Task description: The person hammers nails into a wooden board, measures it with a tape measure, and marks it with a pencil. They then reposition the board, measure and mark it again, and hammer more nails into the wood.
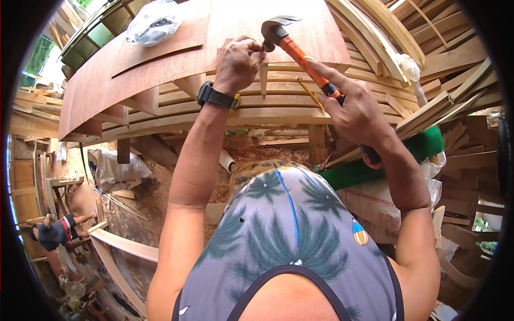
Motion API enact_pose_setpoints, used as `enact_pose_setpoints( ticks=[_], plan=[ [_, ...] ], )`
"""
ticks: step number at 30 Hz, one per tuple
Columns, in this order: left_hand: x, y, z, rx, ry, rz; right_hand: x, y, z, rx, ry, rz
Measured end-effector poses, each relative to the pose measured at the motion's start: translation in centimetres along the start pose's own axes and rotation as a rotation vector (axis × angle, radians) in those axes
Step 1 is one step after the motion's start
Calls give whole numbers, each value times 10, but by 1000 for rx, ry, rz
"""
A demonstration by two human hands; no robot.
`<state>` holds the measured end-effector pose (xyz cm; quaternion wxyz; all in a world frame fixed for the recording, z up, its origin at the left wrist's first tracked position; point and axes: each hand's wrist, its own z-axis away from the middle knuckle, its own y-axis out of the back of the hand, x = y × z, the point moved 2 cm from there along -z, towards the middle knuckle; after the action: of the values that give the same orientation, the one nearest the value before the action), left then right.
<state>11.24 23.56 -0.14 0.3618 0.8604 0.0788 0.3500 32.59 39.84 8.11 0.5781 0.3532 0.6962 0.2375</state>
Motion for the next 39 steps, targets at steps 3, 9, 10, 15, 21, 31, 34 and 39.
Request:
enact_pose_setpoints(
  ticks=[3, 9, 10, 15, 21, 31, 34, 39],
  plan=[
    [-1, 0, -1, -61, 60, 57, -2, 4, 3, -77, -129, 23],
    [0, 14, 11, -139, -109, -161, 10, -1, 20, 137, -82, -146],
    [-2, 14, 11, -143, -133, -179, 13, -2, 23, 146, -104, -170],
    [-14, 6, 14, -108, -269, -224, 13, -3, 38, 175, -237, -252],
    [-17, 3, 23, -45, -277, -425, 9, -6, 51, 207, -209, -288],
    [-24, -2, 24, -2, -300, -428, 4, -11, 55, 160, -229, -306],
    [-24, -1, 24, -5, -295, -425, 3, -11, 54, 161, -223, -290],
    [-22, 0, 23, -5, -304, -431, 8, -15, 51, 140, -187, -302]
  ],
)
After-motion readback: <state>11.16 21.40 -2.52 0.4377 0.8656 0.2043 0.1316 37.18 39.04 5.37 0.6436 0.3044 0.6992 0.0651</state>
